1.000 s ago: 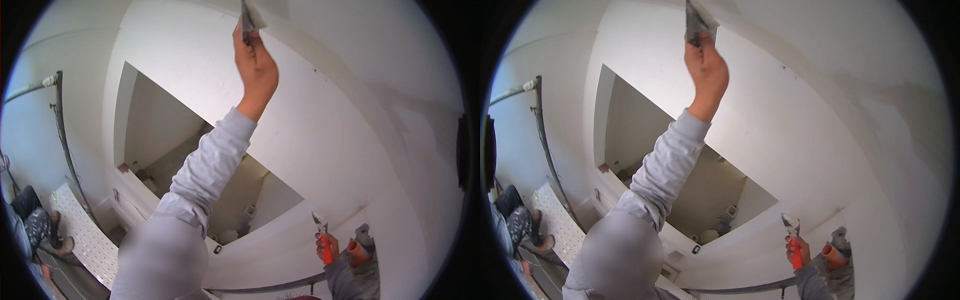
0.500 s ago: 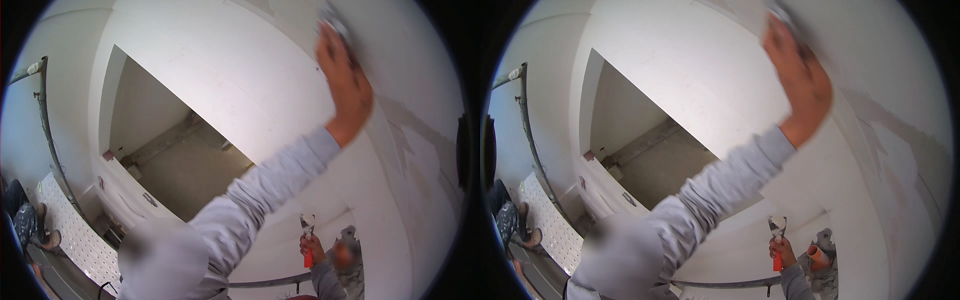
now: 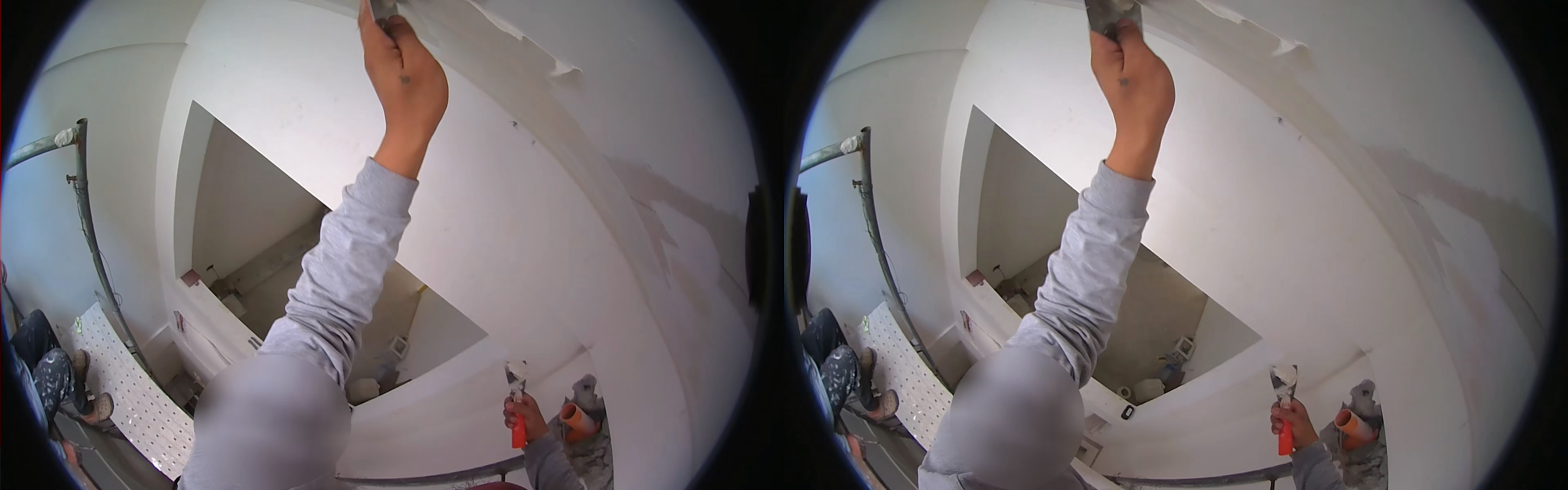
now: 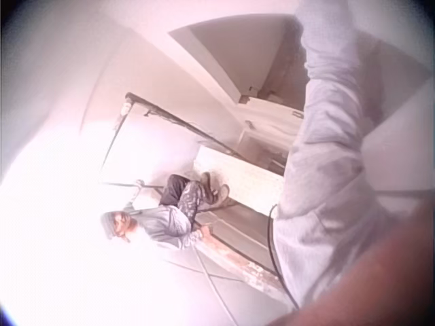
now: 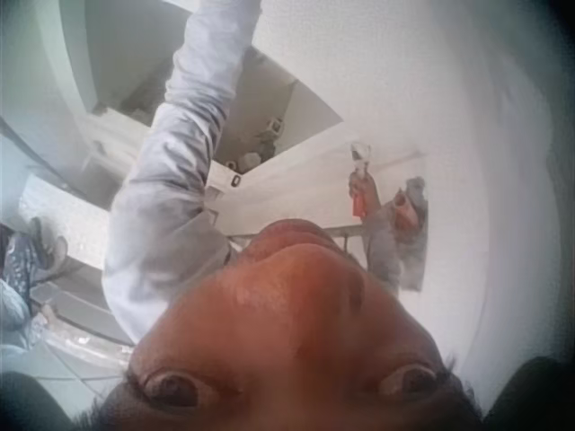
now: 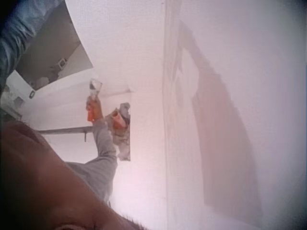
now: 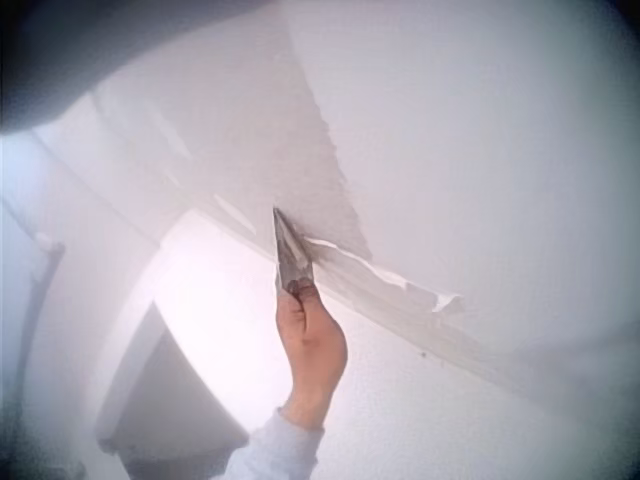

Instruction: The person applies plaster to a ceiling using a trowel and hawk. They repeatedly scoop plaster from the hawk and spread it onto the ceiling surface, smoothing it out with the trowel. The person works on a scaffold while another person is visible in the background.

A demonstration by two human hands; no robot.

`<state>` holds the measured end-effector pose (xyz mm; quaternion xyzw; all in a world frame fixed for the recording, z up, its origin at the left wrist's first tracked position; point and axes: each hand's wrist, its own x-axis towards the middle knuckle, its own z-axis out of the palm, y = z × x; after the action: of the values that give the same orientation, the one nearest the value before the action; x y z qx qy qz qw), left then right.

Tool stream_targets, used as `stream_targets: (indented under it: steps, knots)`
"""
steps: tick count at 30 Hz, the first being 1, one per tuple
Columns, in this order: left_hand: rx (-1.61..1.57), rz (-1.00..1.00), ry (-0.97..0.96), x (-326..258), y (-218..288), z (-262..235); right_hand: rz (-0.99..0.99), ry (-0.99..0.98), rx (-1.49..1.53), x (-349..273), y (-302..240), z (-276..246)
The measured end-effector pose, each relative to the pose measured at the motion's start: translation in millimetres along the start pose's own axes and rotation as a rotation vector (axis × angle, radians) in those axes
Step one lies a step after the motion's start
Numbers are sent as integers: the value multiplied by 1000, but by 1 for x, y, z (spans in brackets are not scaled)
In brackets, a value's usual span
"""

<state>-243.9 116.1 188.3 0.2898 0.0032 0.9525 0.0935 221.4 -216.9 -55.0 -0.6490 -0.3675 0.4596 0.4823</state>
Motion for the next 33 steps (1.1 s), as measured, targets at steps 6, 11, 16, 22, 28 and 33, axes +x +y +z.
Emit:
stream_targets:
  steps: [6,11,16,22,28,33]
  knots:
    - [-172,70,-40,-64,18,53,102,-5,-167,11,1,-10]
    - [-39,153,10,-165,48,127,169,-73,-282,10,-2,-12]
    - [-264,72,14,-256,94,194,179,-108,-405,13,4,-27]
    - [-298,-94,-12,-348,148,248,115,-103,-404,17,18,-39]
    - [-341,-232,-51,-408,200,287,84,-126,-451,27,18,-47]
    - [-437,-349,-181,-442,230,286,155,-125,-360,22,1,-46]
